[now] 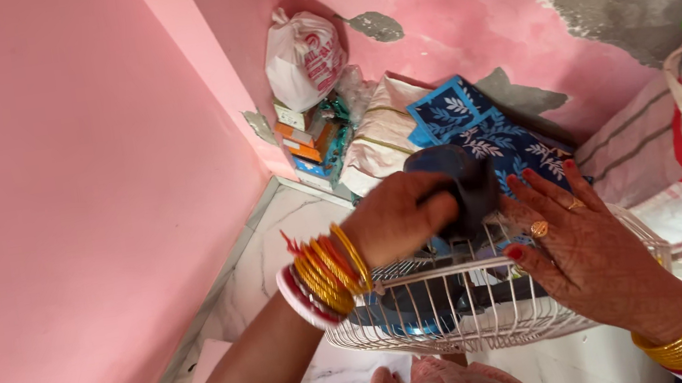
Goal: The person wipes the front grill and blades of a standing fan using a dark cloth. They systematically clean the metal bars and the fan blades visible through the grill, rotating the fan slightly to access different sections.
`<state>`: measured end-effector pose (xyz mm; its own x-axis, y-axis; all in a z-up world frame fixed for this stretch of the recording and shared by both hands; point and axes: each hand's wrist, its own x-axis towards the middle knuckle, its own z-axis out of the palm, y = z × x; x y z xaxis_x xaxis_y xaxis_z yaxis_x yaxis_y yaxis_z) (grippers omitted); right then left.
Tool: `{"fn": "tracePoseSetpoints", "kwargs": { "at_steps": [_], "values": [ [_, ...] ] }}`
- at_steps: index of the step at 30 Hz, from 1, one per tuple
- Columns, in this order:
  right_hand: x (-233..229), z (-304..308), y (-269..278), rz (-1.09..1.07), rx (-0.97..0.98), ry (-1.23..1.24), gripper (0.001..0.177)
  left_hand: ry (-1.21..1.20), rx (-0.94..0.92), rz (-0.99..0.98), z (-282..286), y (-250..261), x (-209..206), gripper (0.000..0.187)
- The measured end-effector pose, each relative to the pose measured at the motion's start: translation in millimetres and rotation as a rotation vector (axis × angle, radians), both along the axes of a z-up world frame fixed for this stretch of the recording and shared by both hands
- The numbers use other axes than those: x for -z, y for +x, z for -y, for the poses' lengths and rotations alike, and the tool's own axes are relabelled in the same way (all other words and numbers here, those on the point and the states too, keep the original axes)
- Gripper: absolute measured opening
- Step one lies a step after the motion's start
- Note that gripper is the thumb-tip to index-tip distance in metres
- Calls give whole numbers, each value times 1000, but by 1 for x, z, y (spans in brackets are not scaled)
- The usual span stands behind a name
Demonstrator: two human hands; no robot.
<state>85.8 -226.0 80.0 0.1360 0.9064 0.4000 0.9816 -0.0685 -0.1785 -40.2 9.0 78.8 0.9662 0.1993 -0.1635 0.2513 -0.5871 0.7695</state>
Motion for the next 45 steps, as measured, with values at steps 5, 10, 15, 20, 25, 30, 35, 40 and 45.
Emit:
{"fn": "tracePoseSetpoints", "kwargs": {
  "at_steps": [5, 10, 15, 20, 25, 30, 35, 40, 45],
  "values": [
    [2, -2, 0, -86, -20, -5, 57, 44, 38, -29, 22, -15, -7, 51],
    [0, 0, -6, -139, -10, -54, 62, -326, 149, 87, -1, 7, 49, 45],
    [-8, -1, -4, -155, -122, -173, 76, -412, 143, -20, -18, 35, 100, 45],
    [-14, -8, 0, -236, -187, -328, 87, 19, 79, -315, -34, 65, 159, 56],
    [-15, -6, 10, -243, -210, -395, 89, -10, 109, -187, -39, 50, 151, 54],
    [-1, -2, 26, -183, -364, -357, 94, -101, 66, -175, -28, 3, 57, 47],
    [5, -20, 59, -414, -528, -524, 85, -58, 78, 242, -14, -33, 31, 39],
    [27, -49, 75, -732, -516, -770, 72, -263, -9, 60, -21, -23, 68, 34],
    [29, -60, 75, -638, -528, -787, 77, -122, -4, -29, -32, 11, 117, 38]
  ]
}}
